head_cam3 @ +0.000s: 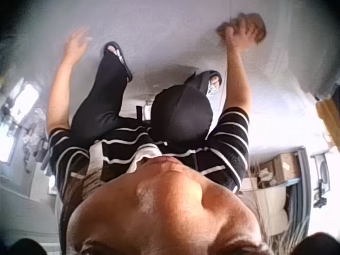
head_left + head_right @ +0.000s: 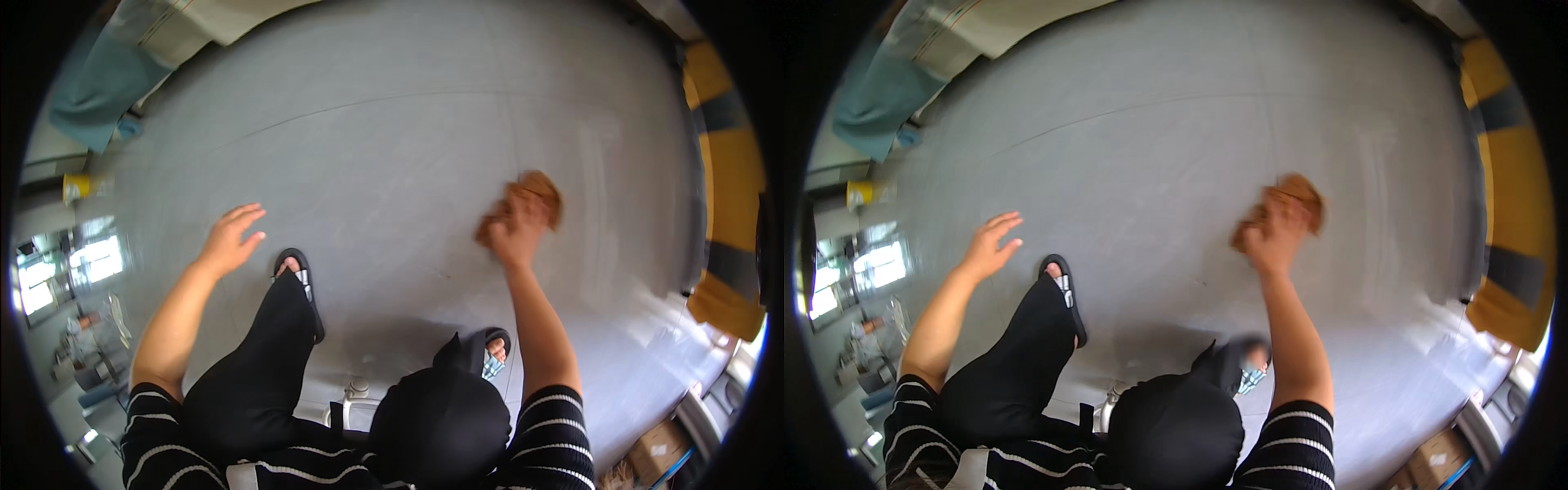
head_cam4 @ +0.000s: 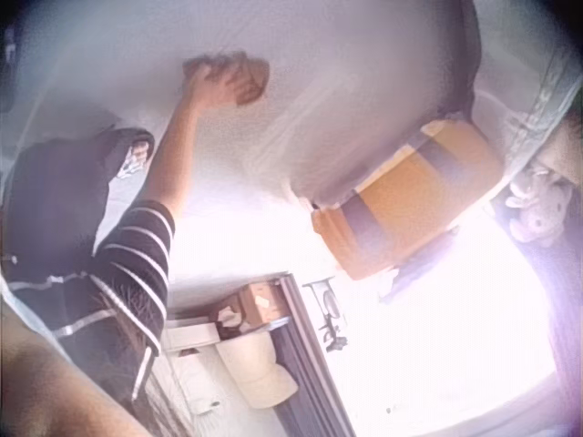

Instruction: The person kneels on the floor and uses a brown cloth to wipe the tiled surface. They move around the room, cleaning under furniture and along the edges of a rug.

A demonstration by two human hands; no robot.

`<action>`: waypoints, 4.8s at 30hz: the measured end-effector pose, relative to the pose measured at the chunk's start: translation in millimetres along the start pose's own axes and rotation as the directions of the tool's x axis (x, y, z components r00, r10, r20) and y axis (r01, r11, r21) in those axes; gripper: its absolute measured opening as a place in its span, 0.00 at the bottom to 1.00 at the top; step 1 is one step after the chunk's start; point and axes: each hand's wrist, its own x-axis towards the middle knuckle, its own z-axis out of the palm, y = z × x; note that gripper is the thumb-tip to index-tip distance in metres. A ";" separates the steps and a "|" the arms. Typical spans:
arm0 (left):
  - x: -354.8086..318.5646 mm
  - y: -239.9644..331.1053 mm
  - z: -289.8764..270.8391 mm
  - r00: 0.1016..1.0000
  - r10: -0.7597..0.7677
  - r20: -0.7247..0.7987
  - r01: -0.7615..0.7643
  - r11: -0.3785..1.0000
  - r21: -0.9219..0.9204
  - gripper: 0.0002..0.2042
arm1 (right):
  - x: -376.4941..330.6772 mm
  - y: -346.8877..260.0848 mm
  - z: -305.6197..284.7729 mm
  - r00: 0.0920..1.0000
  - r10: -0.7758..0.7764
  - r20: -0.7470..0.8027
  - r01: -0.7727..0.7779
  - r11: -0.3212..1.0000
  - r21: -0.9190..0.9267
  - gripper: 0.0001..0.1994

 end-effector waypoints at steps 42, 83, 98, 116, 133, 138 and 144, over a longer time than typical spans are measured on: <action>-23.8 -186.4 52.8 0.907 -0.222 -0.357 0.094 0.935 -0.342 0.14 | 179.7 -126.0 94.4 0.931 0.168 0.325 -0.117 0.978 -0.172 0.30; -70.3 -111.3 87.9 0.932 -0.081 -0.354 -0.043 0.943 -0.329 0.13 | -158.1 6.0 -12.8 0.971 0.238 0.002 -0.234 0.957 -0.171 0.33; -46.9 -62.7 82.7 0.941 -0.024 -0.339 -0.112 0.919 -0.377 0.12 | -65.5 -327.5 102.5 0.892 -0.194 0.409 -0.177 0.682 0.710 0.16; -52.3 -123.7 74.6 0.943 -0.043 -0.331 -0.063 0.951 -0.302 0.12 | -136.5 -206.6 77.7 0.990 0.071 -0.120 -0.060 0.994 0.087 0.10; -44.3 -113.9 71.0 0.949 -0.088 -0.303 -0.020 0.942 -0.336 0.12 | -142.4 22.3 -49.5 0.812 0.563 -0.153 -0.428 0.753 0.499 0.29; -59.3 -131.7 68.2 0.948 -0.091 -0.304 0.003 0.961 -0.277 0.12 | -87.6 34.1 -0.8 0.808 0.544 -0.224 -0.585 0.784 -0.207 0.29; -58.6 -134.7 57.5 0.948 -0.124 -0.294 0.045 0.964 -0.262 0.12 | 47.0 -148.7 88.5 0.993 -0.107 -0.041 0.103 0.991 -0.083 0.25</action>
